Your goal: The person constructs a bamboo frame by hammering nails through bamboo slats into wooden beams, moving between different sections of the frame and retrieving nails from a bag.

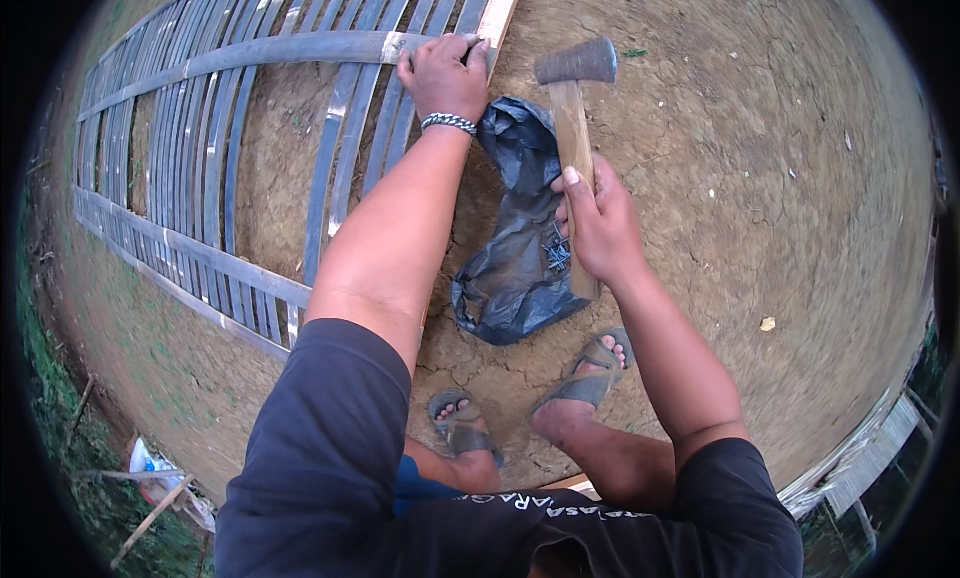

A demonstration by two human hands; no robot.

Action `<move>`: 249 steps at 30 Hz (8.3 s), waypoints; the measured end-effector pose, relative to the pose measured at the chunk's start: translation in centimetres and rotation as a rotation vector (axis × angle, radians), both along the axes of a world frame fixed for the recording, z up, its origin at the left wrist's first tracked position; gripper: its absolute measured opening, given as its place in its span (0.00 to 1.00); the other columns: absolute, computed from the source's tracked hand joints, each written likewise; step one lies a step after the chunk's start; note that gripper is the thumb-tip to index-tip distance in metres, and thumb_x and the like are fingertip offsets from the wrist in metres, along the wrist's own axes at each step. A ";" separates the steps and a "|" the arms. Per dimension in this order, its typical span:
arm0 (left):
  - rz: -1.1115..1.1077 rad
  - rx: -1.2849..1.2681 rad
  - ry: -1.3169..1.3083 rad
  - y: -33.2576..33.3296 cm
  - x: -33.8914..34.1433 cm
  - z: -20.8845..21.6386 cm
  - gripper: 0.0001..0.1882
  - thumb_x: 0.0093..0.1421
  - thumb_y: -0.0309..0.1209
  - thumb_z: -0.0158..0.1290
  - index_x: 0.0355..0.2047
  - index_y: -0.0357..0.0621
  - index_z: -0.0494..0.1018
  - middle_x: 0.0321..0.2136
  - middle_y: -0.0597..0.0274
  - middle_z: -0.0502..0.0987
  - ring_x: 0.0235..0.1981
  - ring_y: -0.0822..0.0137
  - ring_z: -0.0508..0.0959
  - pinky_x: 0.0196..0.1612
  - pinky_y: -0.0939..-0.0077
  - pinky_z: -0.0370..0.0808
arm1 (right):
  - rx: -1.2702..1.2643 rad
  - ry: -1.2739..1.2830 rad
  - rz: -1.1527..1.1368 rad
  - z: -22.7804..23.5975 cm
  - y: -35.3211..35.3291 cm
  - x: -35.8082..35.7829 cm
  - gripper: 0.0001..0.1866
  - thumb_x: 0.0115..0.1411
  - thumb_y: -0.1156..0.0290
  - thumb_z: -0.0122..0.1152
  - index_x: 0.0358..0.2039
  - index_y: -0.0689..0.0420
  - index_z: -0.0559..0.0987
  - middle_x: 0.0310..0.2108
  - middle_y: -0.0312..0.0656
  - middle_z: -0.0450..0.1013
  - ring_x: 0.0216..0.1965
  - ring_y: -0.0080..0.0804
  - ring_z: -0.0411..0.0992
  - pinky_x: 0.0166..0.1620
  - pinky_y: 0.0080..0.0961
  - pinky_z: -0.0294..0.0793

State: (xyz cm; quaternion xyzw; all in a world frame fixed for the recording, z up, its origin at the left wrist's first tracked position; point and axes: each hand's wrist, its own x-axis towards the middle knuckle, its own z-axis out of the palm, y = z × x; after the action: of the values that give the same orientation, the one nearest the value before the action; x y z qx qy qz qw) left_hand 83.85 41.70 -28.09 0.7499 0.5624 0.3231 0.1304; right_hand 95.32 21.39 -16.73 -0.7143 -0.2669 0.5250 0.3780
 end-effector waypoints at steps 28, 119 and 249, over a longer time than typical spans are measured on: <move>-0.013 -0.002 -0.029 -0.2 -0.1 0.4 0.08 0.58 0.40 0.61 0.32 0.55 0.84 0.39 0.69 0.83 0.51 0.66 0.76 0.67 0.47 0.53 | 0.150 -0.698 0.339 1.5 8.6 1.4 0.23 0.67 0.66 0.52 0.61 0.56 0.66 0.42 0.64 0.76 0.45 0.65 0.74 0.48 0.52 0.73; -0.149 -0.261 0.369 -2.5 -3.8 3.0 0.36 0.64 0.41 0.43 0.71 0.43 0.54 0.73 0.59 0.50 0.74 0.55 0.46 0.73 0.44 0.41 | 0.176 -0.760 0.314 0.2 7.7 -0.8 0.22 0.67 0.72 0.51 0.61 0.64 0.66 0.48 0.60 0.73 0.48 0.61 0.74 0.51 0.42 0.73; -0.140 -0.911 -0.453 -20.2 -9.0 3.9 0.09 0.56 0.29 0.64 0.29 0.38 0.74 0.25 0.64 0.80 0.26 0.73 0.78 0.31 0.75 0.75 | -0.518 -0.159 -0.163 -1.1 -36.8 6.2 0.18 0.70 0.73 0.51 0.58 0.57 0.66 0.26 0.36 0.70 0.21 0.23 0.67 0.24 0.25 0.69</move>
State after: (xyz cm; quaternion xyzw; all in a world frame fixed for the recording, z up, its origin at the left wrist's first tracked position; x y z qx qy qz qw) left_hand 74.84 21.47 -24.23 0.5641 0.5521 0.1903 0.5838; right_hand 101.54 -15.45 -17.87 -0.8451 -0.0942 0.4861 0.2015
